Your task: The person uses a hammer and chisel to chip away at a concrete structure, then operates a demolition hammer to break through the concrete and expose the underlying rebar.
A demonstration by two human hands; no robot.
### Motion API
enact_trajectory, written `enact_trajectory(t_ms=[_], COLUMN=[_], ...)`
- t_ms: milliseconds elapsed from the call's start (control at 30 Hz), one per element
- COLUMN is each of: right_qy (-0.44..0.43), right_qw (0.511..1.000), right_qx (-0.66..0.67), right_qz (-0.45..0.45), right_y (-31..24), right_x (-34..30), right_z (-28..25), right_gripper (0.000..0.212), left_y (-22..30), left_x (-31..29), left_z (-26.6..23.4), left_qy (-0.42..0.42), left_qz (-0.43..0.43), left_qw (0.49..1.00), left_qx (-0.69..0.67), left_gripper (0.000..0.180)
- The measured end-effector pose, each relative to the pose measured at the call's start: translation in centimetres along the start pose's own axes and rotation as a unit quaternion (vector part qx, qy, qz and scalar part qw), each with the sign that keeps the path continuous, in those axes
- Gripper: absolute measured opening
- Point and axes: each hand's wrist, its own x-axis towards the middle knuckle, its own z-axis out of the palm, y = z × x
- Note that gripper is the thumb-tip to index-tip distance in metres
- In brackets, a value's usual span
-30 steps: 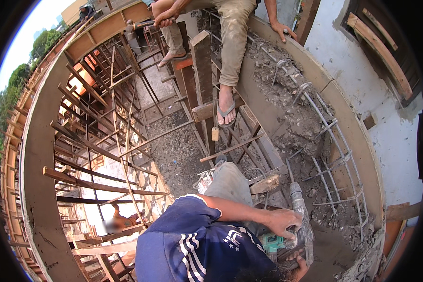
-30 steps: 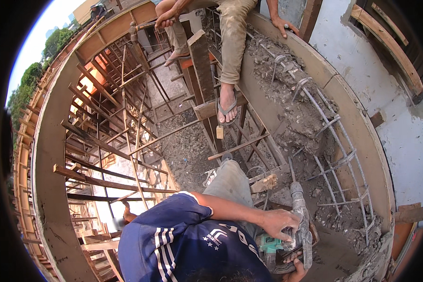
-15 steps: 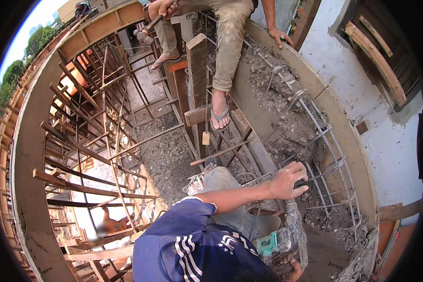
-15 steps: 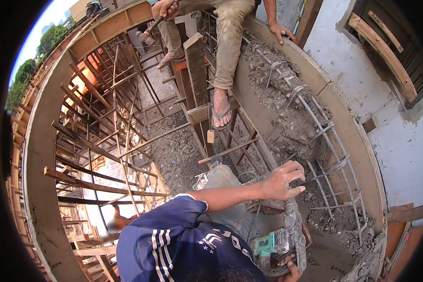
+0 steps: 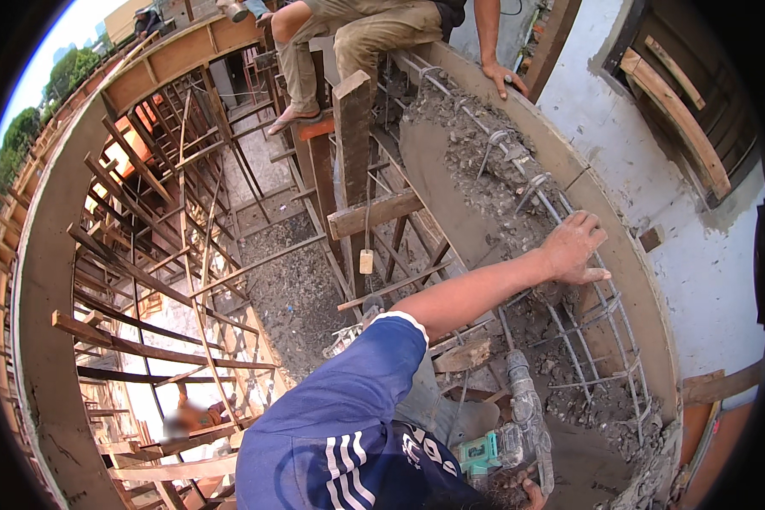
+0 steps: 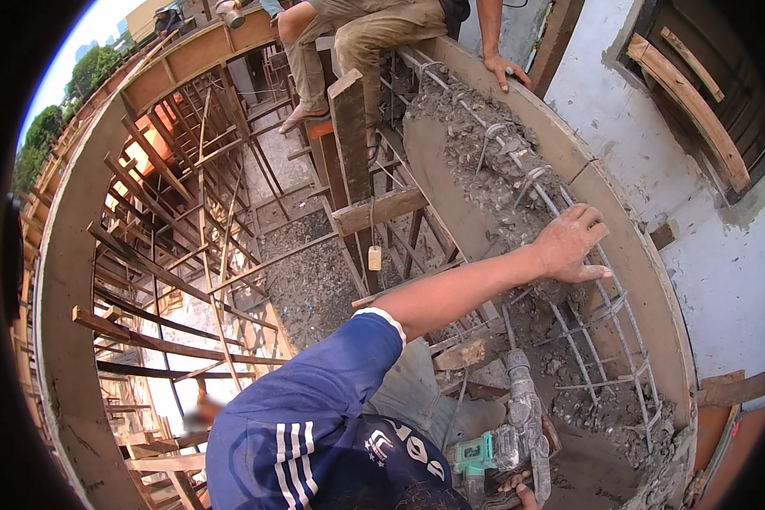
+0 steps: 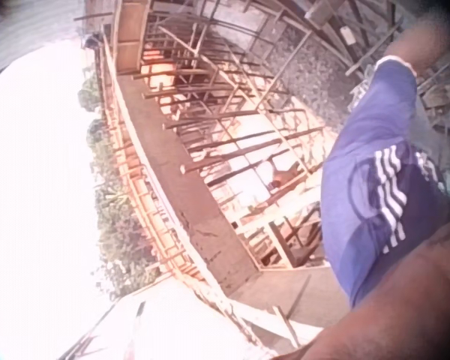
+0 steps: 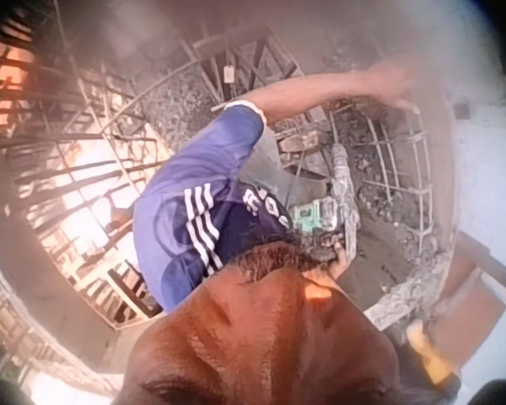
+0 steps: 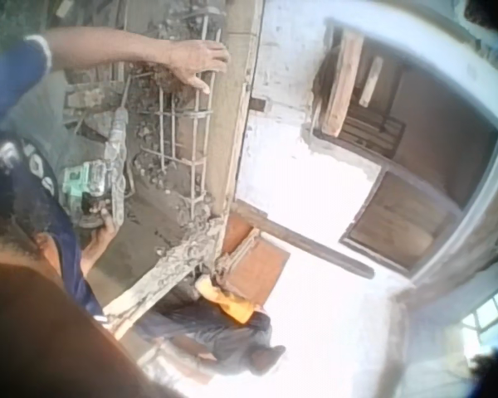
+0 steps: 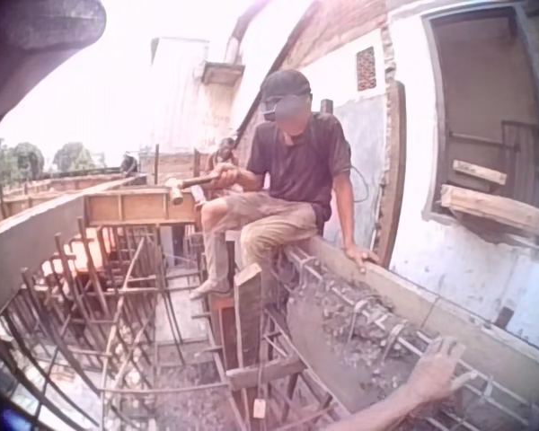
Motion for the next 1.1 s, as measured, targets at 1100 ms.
enact_trajectory(t_ms=[1100], right_qy=[0.004], right_qw=[1.0], right_qx=[0.007], right_qz=[-0.005], right_y=[0.1], right_x=[0.4], right_z=[-0.1], right_gripper=[0.056], left_y=[-2.1], left_x=[1.0], left_z=[4.4], left_qy=[-0.141], left_qz=[-0.074], left_qw=[0.981], left_qx=[0.108], left_gripper=[0.055])
